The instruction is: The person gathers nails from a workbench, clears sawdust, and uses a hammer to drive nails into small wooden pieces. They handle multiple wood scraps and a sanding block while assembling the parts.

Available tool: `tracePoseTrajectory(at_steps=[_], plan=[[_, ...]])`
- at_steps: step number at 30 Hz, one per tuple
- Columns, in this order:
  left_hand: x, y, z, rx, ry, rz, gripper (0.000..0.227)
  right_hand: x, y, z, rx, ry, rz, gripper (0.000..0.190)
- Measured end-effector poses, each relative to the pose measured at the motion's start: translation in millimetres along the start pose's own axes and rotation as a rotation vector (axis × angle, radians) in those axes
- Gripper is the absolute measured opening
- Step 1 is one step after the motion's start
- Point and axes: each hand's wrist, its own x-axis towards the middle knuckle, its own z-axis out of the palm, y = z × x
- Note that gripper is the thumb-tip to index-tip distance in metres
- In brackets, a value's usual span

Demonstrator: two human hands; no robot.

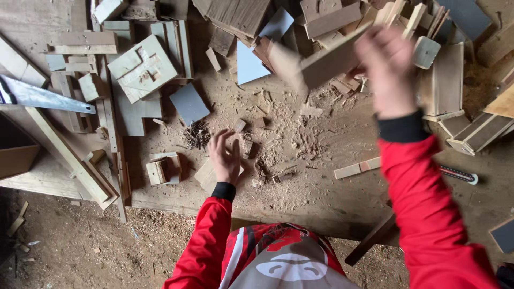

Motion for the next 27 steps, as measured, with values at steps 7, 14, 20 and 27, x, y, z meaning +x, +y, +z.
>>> tracePoseTrajectory(at_steps=[7,14,20,27], plan=[[7,-10,27,0.055,-0.094,0.112,0.021,72,5,-50,-0.309,0.300,-0.220,0.023],[59,7,71,0.323,-0.219,0.211,0.055,-53,174,33,-1.259,-0.014,-0.371,0.040],[55,-20,88,0.579,-0.465,0.198,0.068,-108,237,21,-1.469,-0.040,-0.281,0.033],[55,-59,87,0.373,-0.298,0.351,0.044,-139,252,-24,-1.278,0.080,-0.218,0.028]])
